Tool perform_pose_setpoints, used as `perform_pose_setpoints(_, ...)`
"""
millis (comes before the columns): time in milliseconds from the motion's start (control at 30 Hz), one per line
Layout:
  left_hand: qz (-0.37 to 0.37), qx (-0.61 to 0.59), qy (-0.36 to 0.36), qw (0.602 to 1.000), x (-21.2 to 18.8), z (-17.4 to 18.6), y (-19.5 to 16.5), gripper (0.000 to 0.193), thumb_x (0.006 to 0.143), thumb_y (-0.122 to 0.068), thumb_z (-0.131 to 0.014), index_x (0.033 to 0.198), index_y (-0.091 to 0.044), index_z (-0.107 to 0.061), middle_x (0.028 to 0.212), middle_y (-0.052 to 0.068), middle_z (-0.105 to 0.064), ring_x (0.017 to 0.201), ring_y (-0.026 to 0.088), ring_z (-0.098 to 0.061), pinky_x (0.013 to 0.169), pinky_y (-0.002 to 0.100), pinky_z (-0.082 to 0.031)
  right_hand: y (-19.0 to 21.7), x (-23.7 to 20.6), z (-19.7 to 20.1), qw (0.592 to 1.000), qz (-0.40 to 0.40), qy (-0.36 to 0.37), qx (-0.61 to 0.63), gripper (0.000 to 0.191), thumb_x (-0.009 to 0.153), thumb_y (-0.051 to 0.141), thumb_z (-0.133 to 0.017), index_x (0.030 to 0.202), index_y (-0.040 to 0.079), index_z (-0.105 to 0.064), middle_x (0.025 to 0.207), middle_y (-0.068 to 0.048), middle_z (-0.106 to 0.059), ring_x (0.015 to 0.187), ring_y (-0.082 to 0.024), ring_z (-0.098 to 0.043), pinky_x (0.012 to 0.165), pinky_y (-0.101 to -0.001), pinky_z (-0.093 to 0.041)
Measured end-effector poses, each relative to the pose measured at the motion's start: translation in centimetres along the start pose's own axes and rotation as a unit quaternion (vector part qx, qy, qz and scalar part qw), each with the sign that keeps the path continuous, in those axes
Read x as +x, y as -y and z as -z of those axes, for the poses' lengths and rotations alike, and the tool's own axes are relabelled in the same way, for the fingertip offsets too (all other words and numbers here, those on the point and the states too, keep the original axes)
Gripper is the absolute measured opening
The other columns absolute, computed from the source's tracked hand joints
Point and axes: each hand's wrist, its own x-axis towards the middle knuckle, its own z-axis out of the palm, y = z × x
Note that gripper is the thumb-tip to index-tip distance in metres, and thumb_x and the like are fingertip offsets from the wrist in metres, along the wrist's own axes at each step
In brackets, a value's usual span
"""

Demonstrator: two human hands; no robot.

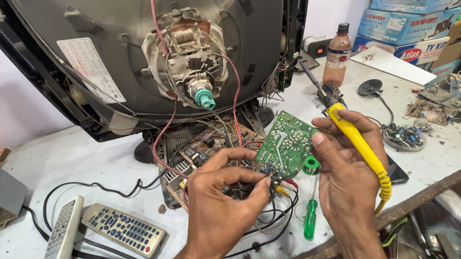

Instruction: The person solders components on a green circuit board removed from a CRT television, holding the board in one hand and a soldering iron in the other while working at a cluttered repair bench. They reposition the board and wires repeatedly, then lift the board toward the TV chassis at the end.

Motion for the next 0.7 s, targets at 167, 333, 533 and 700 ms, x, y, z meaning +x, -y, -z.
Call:
perform_pose_setpoints(167,-0.017,0.0,-0.005,1.0,-0.08,0.01,-0.03,0.01,0.067,-0.006,-0.083,0.077,-0.007,-0.082,0.098,0.006,-0.078,0.082,0.014,-0.077,0.069,0.025,-0.058,-0.18,0.06,-0.02,1.0,0.011,0.013,0.004,0.048,0.095,-0.014,-0.065,0.137,0.005,-0.05,0.126,-0.02,-0.066,0.102,-0.016,-0.067,0.087,-0.0245,-0.057)
perform_pose_setpoints(333,-0.005,0.006,-0.003,1.0,-0.06,0.1,-0.21,0.009,0.068,-0.007,-0.083,0.077,-0.007,-0.082,0.097,0.006,-0.078,0.082,0.014,-0.077,0.069,0.025,-0.058,-0.27,0.13,-0.22,1.0,-0.013,-0.005,-0.009,0.048,0.091,-0.014,-0.066,0.133,0.005,-0.053,0.122,-0.018,-0.066,0.105,-0.015,-0.069,0.083,-0.024,-0.057)
perform_pose_setpoints(533,0.048,-0.003,0.004,0.999,0.05,0.08,-0.35,0.008,0.067,-0.008,-0.082,0.075,-0.007,-0.083,0.096,0.004,-0.078,0.073,0.011,-0.075,0.063,0.024,-0.057,-0.36,0.3,-0.42,1.0,-0.019,-0.007,-0.014,0.047,0.091,-0.013,-0.067,0.133,0.005,-0.054,0.12,-0.016,-0.067,0.101,-0.016,-0.069,0.082,-0.0252,-0.057)
perform_pose_setpoints(700,0.038,-0.013,0.01,0.999,0.0,0.14,-0.22,0.008,0.068,-0.007,-0.082,0.076,-0.007,-0.083,0.098,0.004,-0.078,0.075,0.011,-0.075,0.065,0.024,-0.057,-0.42,0.45,-0.5,0.999,-0.027,-0.018,-0.024,0.047,0.091,-0.013,-0.067,0.132,0.006,-0.054,0.119,-0.015,-0.067,0.1,-0.016,-0.069,0.081,-0.0254,-0.058)
